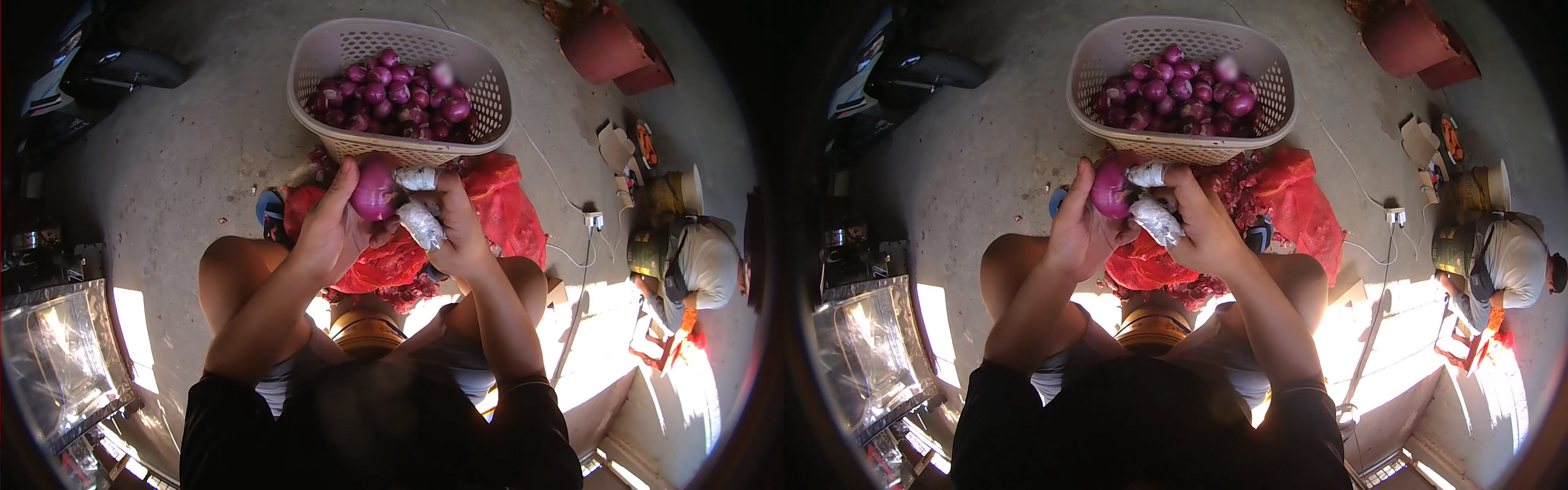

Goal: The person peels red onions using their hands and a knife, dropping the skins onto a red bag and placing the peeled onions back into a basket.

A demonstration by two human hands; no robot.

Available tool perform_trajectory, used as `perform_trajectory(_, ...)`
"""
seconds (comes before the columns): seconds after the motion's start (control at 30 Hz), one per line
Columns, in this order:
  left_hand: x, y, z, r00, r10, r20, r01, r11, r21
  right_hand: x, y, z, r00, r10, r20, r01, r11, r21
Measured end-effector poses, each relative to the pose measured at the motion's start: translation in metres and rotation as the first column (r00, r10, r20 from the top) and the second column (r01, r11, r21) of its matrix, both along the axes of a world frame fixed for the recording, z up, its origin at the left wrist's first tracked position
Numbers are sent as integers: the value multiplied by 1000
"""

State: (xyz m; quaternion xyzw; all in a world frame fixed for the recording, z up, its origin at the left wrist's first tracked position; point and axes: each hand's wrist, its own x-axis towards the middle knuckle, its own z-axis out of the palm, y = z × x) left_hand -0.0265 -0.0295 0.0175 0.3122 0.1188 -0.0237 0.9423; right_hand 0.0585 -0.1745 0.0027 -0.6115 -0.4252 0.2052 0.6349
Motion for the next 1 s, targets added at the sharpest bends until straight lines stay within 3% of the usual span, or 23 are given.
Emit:
perform_trajectory(0.1,0,0,0,1000,-2,8,2,1000,-4,-2,0,-2,997,-3,-73,6,999,36)
perform_trajectory(0.23,-1,2,-3,998,-28,50,29,1000,-9,-1,-1,-4,999,-29,-16,29,999,12)
perform_trajectory(0.4,-1,0,-3,998,37,-48,-37,999,3,0,2,-4,994,-104,35,101,991,83)
perform_trajectory(0.57,-2,0,6,998,61,-20,-59,995,80,14,-7,1,942,-87,-323,138,981,139)
perform_trajectory(0.63,-2,5,-1,999,30,34,-34,990,136,14,-9,1,945,-37,-324,90,984,151)
perform_trajectory(0.73,1,-4,6,988,151,3,-149,968,200,5,-7,9,961,-16,-276,45,994,100)
perform_trajectory(0.83,0,0,1,989,83,123,-113,958,265,3,-4,11,976,16,-216,2,997,81)
perform_trajectory(1.0,-2,3,2,984,68,165,-129,911,391,7,-4,3,994,-15,-112,22,998,57)
